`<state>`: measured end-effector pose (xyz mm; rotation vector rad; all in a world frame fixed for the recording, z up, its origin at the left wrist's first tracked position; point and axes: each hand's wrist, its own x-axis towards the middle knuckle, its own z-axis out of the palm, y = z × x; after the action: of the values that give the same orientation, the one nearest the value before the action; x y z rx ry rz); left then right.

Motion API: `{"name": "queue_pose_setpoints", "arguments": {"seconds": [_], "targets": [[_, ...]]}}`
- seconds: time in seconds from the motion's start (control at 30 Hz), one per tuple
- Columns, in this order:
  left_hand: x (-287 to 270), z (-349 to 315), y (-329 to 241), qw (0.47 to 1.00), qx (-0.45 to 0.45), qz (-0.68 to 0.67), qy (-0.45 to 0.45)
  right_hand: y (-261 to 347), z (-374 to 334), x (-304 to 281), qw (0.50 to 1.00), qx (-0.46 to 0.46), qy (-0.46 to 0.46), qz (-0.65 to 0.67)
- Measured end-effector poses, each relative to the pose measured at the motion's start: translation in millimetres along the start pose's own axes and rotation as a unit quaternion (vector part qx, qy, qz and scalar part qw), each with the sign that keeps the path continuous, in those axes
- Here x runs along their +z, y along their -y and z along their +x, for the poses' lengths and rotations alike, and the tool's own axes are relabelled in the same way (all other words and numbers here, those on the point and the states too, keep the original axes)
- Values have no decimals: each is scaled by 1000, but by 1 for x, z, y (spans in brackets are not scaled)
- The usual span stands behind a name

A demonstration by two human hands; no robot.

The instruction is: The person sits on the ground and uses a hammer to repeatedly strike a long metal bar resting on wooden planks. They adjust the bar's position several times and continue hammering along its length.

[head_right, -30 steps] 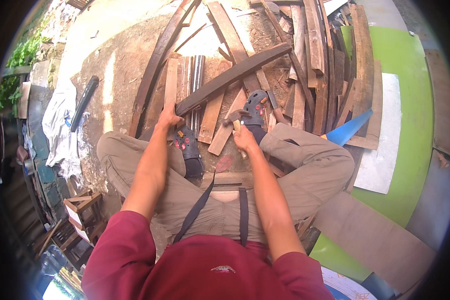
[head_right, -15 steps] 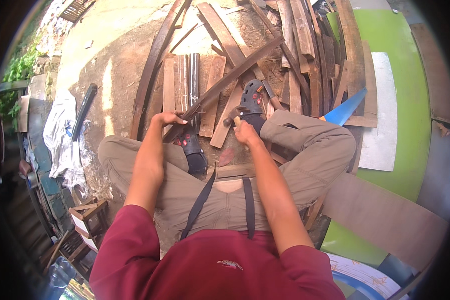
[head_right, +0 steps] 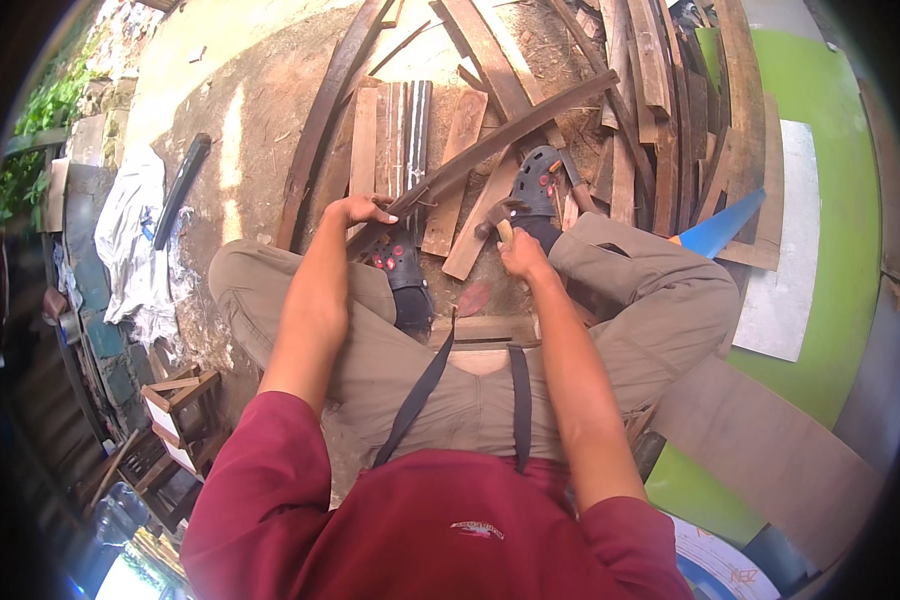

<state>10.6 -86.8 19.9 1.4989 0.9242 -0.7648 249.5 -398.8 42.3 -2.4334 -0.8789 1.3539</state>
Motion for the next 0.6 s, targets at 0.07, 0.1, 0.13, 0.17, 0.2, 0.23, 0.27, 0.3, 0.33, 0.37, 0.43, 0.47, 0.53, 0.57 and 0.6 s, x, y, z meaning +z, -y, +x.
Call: {"name": "queue_pose_setpoints", "arguments": {"seconds": [0.07, 0.1, 0.13, 0.17, 0.2, 0.23, 0.27, 0.3, 0.33, 0.37, 0.43, 0.47, 0.53, 0.57, 0.6], "targets": [[-9, 9, 27, 999, 13, -27, -35, 9, -1, 2, 1000, -7, 4, 8], [-14, 5, 26, 997, -7, -12, -73, 13, -4, -2, 1000, -5, 11, 11], [-21, 1, 24, 992, 5, 19, -123, 18, -7, -5, 1000, -4, 19, 14], [-26, -5, 17, 981, -4, 0, -193, 19, -5, -11, 999, 11, 36, 39], [-28, -11, 8, 965, -12, -19, -262, 15, -3, -10, 998, 13, 36, 47], [-26, -6, 12, 957, 15, 6, -290, 10, 0, -7, 998, 15, 37, 55], [-25, -8, 7, 964, 8, 22, -265, 7, 2, -7, 997, 18, 36, 62], [-20, -11, 4, 965, 2, 47, -258, 5, 5, -5, 998, 13, 32, 57], [-14, -14, 1, 965, -4, 72, -251, 3, 6, -3, 997, 27, 40, 63], [-6, -16, -1, 958, -21, 71, -277, 3, 6, -2, 996, 39, 47, 68], [3, -19, -5, 950, -27, 73, -301, 6, 7, 0, 996, 38, 42, 61], [8, -19, -11, 947, -27, 75, -311, 3, 9, 3, 998, 28, 27, 50], [15, -22, -18, 949, -41, 74, -305, -6, 14, 5, 999, 24, 21, 40], [18, -24, -17, 948, -43, 71, -308, -3, 14, 5, 998, 27, 31, 40], [21, -26, -15, 947, -45, 68, -312, -1, 15, 5, 998, 30, 41, 41]]}}
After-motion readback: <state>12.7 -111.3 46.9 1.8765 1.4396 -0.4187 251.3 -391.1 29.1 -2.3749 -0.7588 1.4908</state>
